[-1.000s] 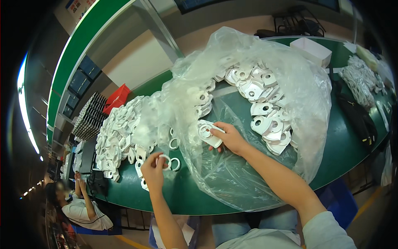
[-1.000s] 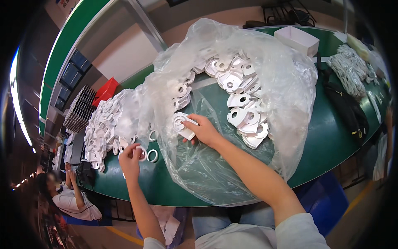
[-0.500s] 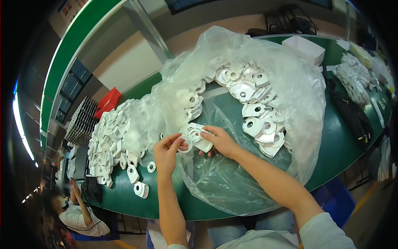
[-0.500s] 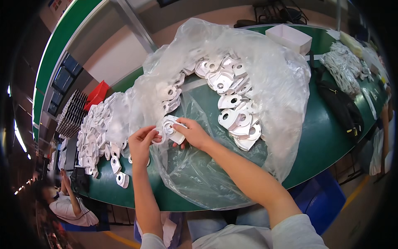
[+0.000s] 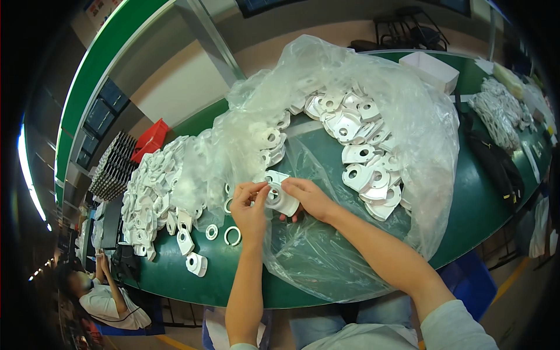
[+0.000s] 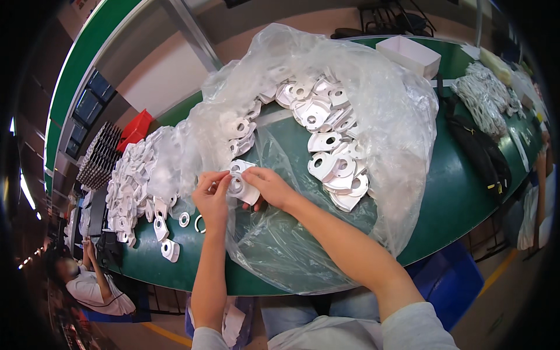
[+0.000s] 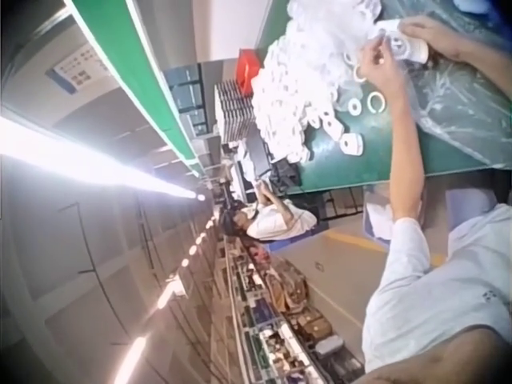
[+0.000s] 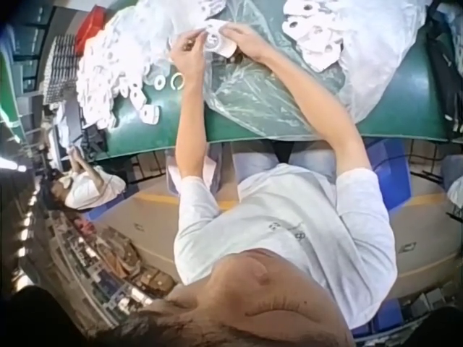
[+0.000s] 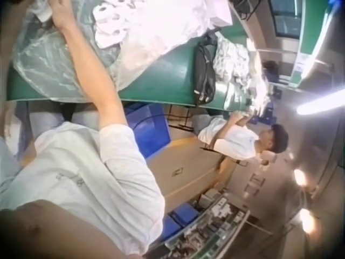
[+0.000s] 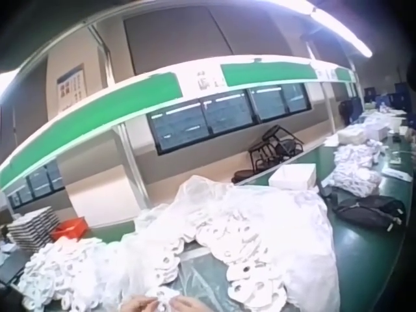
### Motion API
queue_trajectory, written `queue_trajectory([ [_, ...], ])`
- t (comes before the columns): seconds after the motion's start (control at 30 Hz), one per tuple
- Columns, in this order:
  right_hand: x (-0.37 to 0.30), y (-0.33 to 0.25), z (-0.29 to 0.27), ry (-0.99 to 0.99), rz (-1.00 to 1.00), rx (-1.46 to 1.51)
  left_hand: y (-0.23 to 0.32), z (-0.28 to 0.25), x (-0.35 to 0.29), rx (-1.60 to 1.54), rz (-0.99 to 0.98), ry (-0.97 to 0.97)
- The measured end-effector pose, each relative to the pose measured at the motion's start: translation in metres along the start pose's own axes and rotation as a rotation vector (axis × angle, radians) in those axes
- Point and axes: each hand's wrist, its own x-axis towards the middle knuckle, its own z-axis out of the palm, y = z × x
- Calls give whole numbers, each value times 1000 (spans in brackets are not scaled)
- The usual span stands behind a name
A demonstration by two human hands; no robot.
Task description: Assembling small white plastic parts by inserting colored rings into a base on a factory assembly line.
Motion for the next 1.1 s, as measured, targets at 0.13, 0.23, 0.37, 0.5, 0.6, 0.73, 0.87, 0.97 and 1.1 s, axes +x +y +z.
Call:
queue_trajectory([
  [0.13,-1,-2,3,-16,-15,-3,-6,2,1,55,48,11],
  [0.23,0,-2,4,-43,-11,-12,-7,1,2,36,43,41],
  [0.37,-2,-2,3,-7,-13,-40,-8,7,1,43,56,74],
  [0.5,-2,-2,8,13,-39,-77,-4,4,-1,56,66,93],
  [0.6,-1,-1,5,5,-32,-39,-5,5,-2,53,51,81],
  [0.73,0,1,2,-3,-38,-30,-9,6,-1,47,64,65],
  [0.87,-1,-1,3,-4,-42,-58,-9,3,0,41,49,36],
  [0.97,-1,1,1,-4,-35,-52,-8,4,0,36,37,19],
  [1.1,0,2,1,6,-34,-32,-1,2,-1,62,21,-11],
])
